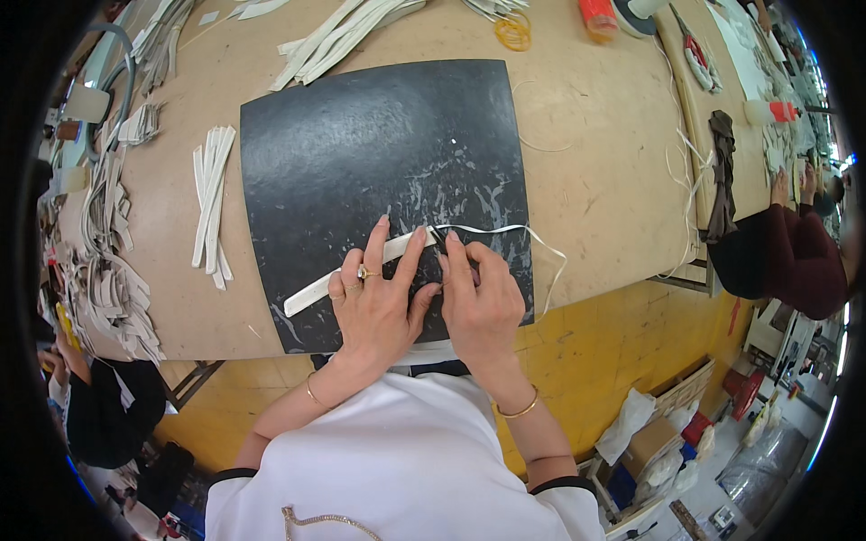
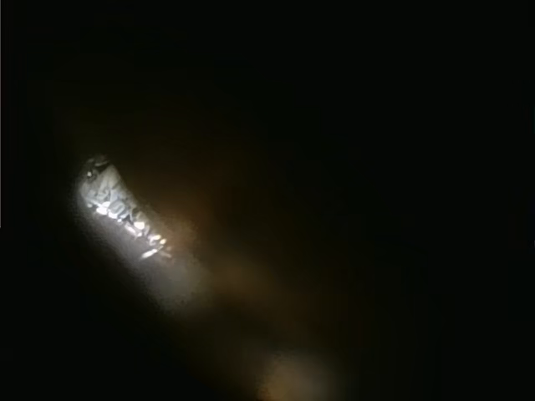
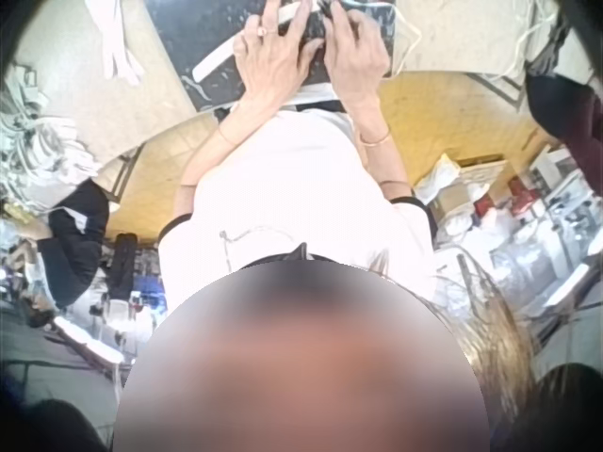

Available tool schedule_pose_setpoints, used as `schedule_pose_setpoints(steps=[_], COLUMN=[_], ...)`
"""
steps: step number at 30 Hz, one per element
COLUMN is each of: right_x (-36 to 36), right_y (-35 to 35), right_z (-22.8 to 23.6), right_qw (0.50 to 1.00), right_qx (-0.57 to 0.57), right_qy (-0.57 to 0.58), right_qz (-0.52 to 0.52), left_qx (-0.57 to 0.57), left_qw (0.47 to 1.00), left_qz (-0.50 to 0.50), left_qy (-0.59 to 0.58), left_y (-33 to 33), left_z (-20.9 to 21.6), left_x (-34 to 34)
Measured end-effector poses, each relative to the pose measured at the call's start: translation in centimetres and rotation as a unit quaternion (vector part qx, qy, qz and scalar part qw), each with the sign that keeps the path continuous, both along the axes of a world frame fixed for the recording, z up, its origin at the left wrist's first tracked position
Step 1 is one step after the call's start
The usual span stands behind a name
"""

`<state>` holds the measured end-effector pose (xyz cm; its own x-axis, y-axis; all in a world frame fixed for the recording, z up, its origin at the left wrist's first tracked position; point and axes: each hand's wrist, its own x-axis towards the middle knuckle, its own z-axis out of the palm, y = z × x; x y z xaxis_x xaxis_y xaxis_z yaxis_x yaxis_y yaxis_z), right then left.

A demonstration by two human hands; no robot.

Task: The person repeatedly picks up white fabric strips, places them on a black cutting mat, and trims edges with a small blade. Trimmed pieces are set aside on the table. The process continues with multiple strips in a repetitive manner.

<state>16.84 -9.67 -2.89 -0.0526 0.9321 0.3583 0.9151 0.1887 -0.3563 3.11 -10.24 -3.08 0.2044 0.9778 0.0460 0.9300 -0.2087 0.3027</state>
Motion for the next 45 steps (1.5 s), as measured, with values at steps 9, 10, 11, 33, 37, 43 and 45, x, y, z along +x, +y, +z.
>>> schedule_pose_setpoints(steps=[9,10,11,33,37,43,45], right_x=[-0.5,-0.5,-0.5,-3.6,-1.3,2.6,1.2], right_y=[0.9,0.8,0.8,0.1,0.8,2.1,2.7], right_z=[-0.3,-0.4,-0.5,0.2,0.2,0.8,0.7], right_qw=[1.000,1.000,1.000,0.992,0.994,0.978,0.975], right_qx=[0.011,0.010,0.005,-0.085,-0.056,-0.058,-0.032], right_qy=[-0.022,-0.020,-0.021,0.085,0.021,0.139,0.195], right_qz=[0.003,0.004,0.006,-0.025,-0.089,-0.142,-0.101], left_qx=[0.018,0.018,0.020,-0.089,-0.083,-0.023,0.028], left_qw=[1.000,1.000,1.000,0.994,0.995,0.998,0.995], left_qz=[0.004,0.003,0.003,-0.023,-0.020,-0.012,0.016], left_qy=[0.001,0.002,0.005,-0.055,-0.056,-0.064,-0.096], left_y=[0.7,0.6,0.6,-3.0,-3.0,-2.2,-1.1], left_z=[-0.4,-0.5,-0.5,-0.4,-0.3,0.6,0.7], left_x=[0.1,0.1,0.1,-5.2,-5.1,-5.4,-5.5])
